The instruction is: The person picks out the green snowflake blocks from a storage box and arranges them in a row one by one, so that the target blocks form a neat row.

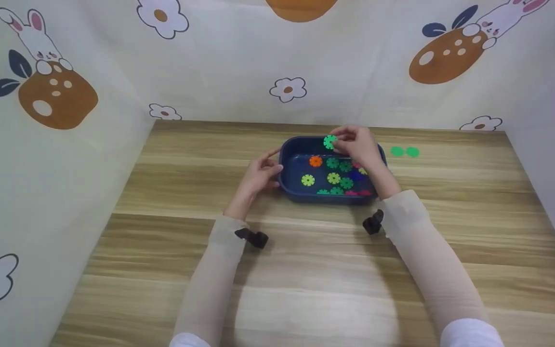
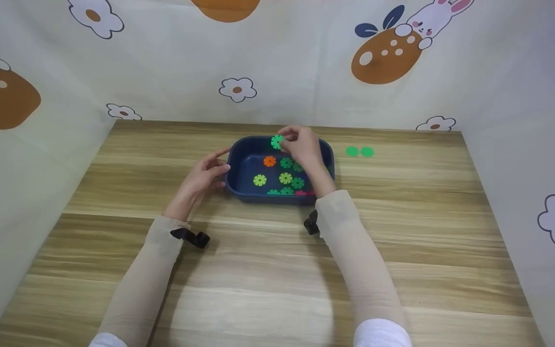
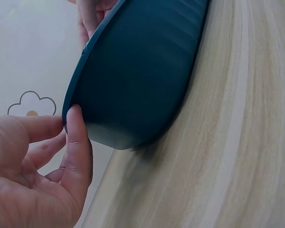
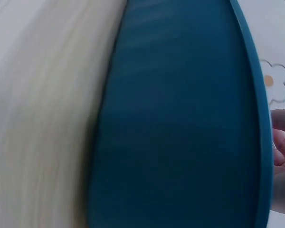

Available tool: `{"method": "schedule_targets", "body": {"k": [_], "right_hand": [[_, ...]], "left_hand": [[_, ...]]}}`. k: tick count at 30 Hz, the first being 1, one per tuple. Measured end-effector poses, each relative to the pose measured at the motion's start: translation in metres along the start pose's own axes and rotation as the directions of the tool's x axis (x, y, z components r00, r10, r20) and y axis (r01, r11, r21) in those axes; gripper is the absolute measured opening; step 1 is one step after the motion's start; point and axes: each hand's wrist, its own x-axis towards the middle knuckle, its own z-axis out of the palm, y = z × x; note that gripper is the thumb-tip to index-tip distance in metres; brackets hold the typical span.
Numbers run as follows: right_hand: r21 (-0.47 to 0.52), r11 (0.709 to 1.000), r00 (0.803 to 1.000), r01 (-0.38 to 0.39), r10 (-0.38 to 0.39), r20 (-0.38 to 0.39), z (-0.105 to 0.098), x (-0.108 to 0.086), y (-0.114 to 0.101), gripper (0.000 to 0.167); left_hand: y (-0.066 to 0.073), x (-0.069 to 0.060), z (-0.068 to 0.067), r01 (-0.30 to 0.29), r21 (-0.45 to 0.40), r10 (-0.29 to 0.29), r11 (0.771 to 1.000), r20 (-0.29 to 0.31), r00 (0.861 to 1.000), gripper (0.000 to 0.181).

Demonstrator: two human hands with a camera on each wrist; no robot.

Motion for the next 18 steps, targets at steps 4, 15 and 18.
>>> {"method": "schedule_targets", "body": {"k": [4, 15, 18], "right_hand": [[0.035, 0.999, 1.000, -0.005, 0.005, -0.020, -0.015, 0.000, 0.002, 0.031], [0.154, 0.988, 0.997, -0.019, 0.030, -0.073, -0.057, -0.006, 0.002, 0.036], [0.170, 0.985, 0.996, -0.003, 0.019, -0.093, -0.068, -0.008, 0.005, 0.035]], "left_hand": [[0.001, -0.001, 0.000, -0.003, 0.008, 0.003, 1.000, 0.001, 1.000, 0.052], [0.001, 0.000, 0.000, 0.000, 0.002, 0.000, 1.000, 0.002, 1.000, 0.052], [0.000, 0.000, 0.001, 0.000, 0.000, 0.000, 1.000, -0.003, 1.000, 0.052]]}}
